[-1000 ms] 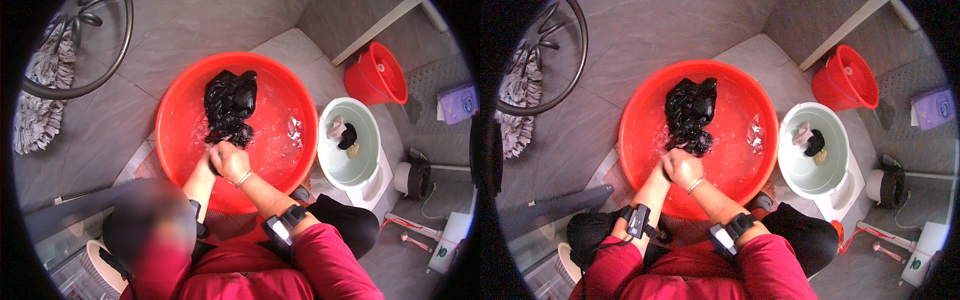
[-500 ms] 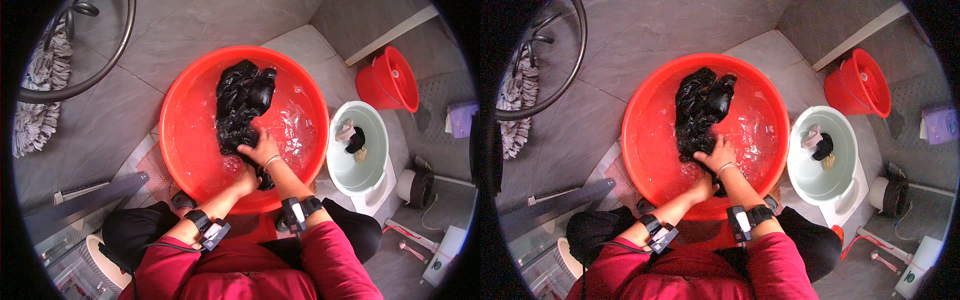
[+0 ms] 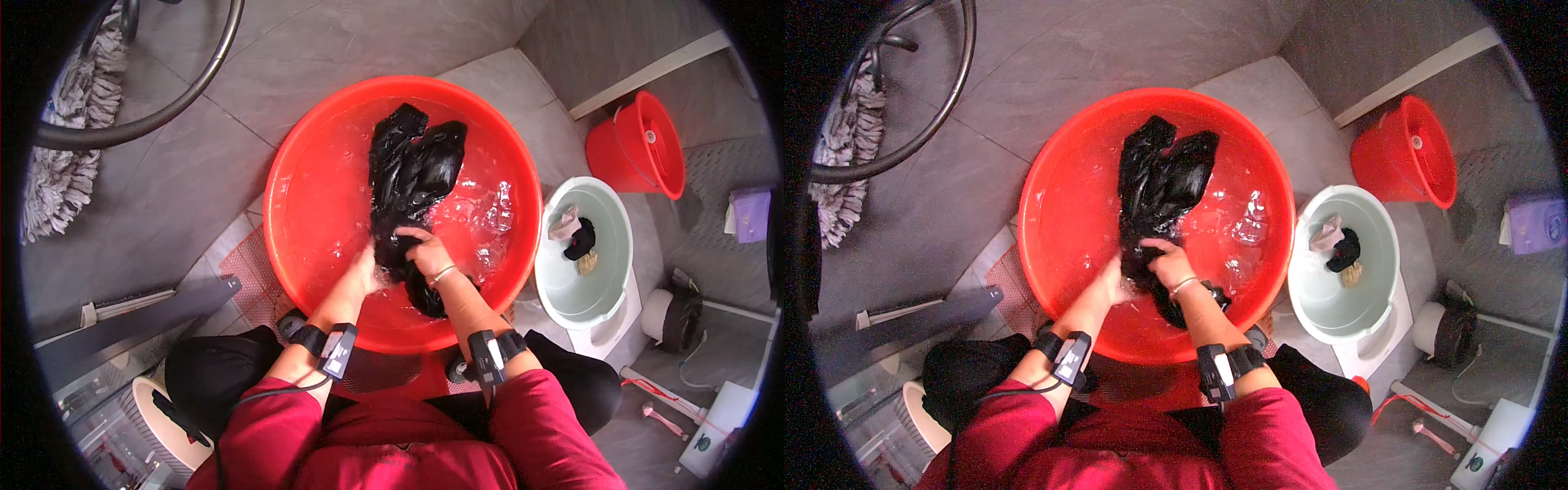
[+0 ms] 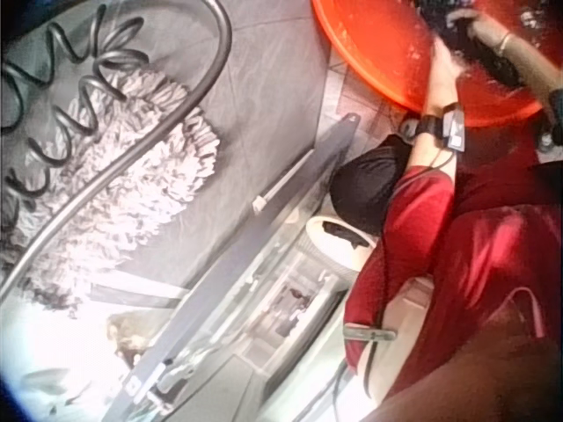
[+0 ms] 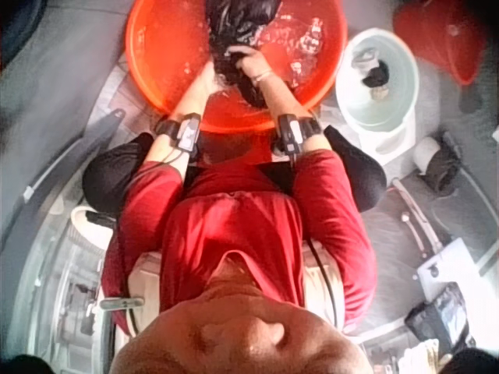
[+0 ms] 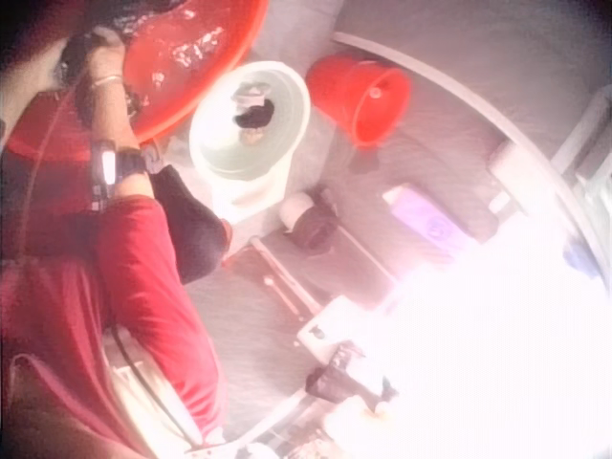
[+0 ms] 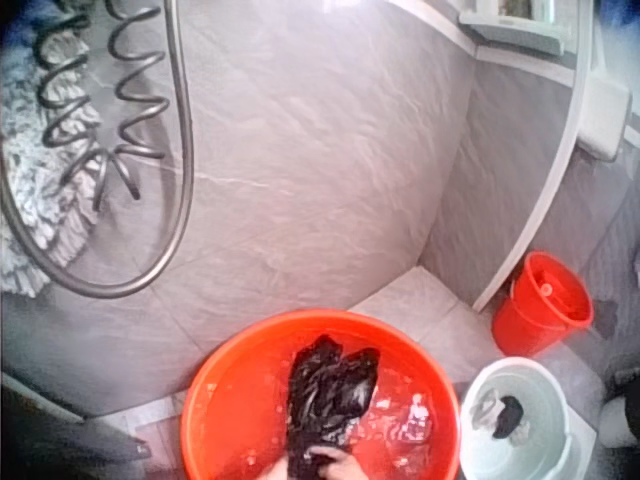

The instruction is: Hand washing clothes in a plastic basin.

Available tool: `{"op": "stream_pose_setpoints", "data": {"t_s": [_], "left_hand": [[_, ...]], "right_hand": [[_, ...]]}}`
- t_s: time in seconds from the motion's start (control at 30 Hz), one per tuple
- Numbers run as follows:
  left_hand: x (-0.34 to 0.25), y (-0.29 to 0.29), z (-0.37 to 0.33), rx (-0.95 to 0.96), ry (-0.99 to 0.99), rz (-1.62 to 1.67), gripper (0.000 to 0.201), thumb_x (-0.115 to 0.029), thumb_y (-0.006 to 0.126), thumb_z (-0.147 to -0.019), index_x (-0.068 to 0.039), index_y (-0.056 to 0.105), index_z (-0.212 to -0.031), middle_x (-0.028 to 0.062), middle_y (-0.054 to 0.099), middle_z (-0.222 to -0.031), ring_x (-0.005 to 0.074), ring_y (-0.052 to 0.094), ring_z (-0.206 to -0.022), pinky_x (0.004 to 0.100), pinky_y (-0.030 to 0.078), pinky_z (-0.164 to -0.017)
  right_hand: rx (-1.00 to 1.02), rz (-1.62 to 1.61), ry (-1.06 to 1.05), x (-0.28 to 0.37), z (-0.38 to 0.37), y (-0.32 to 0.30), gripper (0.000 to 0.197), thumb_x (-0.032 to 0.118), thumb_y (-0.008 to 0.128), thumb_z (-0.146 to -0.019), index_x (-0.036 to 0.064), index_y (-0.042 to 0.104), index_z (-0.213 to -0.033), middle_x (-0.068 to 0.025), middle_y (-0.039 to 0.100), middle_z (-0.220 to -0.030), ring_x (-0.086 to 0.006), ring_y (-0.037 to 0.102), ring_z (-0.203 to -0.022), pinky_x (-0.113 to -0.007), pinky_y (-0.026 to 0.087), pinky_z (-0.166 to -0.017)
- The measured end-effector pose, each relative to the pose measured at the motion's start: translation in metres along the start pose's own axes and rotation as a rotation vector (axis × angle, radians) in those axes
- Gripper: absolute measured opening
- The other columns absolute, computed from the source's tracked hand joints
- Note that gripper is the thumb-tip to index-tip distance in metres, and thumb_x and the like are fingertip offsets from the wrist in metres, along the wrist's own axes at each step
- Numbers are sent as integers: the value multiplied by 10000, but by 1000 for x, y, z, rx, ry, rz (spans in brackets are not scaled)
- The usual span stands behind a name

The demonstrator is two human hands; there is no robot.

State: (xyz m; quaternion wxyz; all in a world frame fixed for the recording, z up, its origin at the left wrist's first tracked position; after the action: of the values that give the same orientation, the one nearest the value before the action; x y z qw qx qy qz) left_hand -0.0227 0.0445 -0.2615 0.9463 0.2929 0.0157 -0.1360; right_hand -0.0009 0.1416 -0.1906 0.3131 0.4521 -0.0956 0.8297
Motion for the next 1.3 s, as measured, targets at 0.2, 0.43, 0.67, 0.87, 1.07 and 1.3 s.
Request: {"op": "stream_pose_setpoints", "data": {"t_s": [0.2, 0.43, 0.67, 0.87, 1.07, 1.3], "left_hand": [[-71, 51, 29, 506, 363, 207, 484, -459, 334, -838, -92, 462, -1128, 91, 539, -1050, 266, 514, -946, 419, 418, -821], [-51, 43, -6, 524, 345, 223, 378, -377, 333, -857, -98, 499, -1053, 95, 551, -977, 240, 534, -870, 386, 446, -748], [-39, 60, 37, -240, 646, -584, 308, -75, 395, -800, -14, 431, -1100, 106, 544, -929, 174, 513, -865, 313, 400, -801], [-3, 42, 26, 3, 405, -1200, 329, -181, 591, -706, 4, 533, -972, 108, 575, -921, 182, 517, -867, 296, 401, -768], [37, 49, 42, 222, -47, -1723, 461, -363, 579, -740, -99, 521, -1115, 99, 572, -1027, 257, 545, -885, 408, 484, -669], [-74, -12, 14, -449, 358, -1045, 470, -376, 586, -752, -1, 515, -1026, 171, 552, -994, 238, 548, -851, 334, 466, -693]], "right_hand": [[343, 157, -290, 72, 47, 90, 322, 67, 540, -628, 25, 597, -942, -87, 615, -859, -153, 572, -791, -248, 433, -752], [-246, 819, -648, 106, 64, 63, 197, 275, 529, -774, 82, 558, -802, -152, 586, -731, -325, 568, -622, -407, 458, -540], [-434, 819, 20, 40, 7, -69, 295, 343, 533, -753, 73, 528, -872, -236, 569, -828, -348, 554, -825, -441, 417, -745], [-617, 610, -333, 50, -6, -86, 933, 437, 702, -575, 12, 232, -1260, -306, 310, -1197, -406, 344, -1107, -393, 306, -933], [-219, 1093, 81, -3, -21, -23, 1146, 494, 728, -501, 97, 37, -1326, -298, 140, -1299, -418, 169, -1213, -405, 237, -987], [13, 875, 42, -54, -37, -22, 1150, 466, 742, -510, -24, 66, -1302, -234, 275, -1284, -319, 272, -1198, -351, 220, -997]]}}
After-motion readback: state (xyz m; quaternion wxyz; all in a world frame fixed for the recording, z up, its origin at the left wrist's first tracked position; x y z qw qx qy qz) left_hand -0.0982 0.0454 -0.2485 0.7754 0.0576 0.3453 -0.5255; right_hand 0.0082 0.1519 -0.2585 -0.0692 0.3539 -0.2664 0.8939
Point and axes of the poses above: each hand's wrist, its own z-axis away from the middle knuckle, its own y-axis out of the palm, x = y × z, the point moved 9 cm from there along -z, towards the middle knuckle
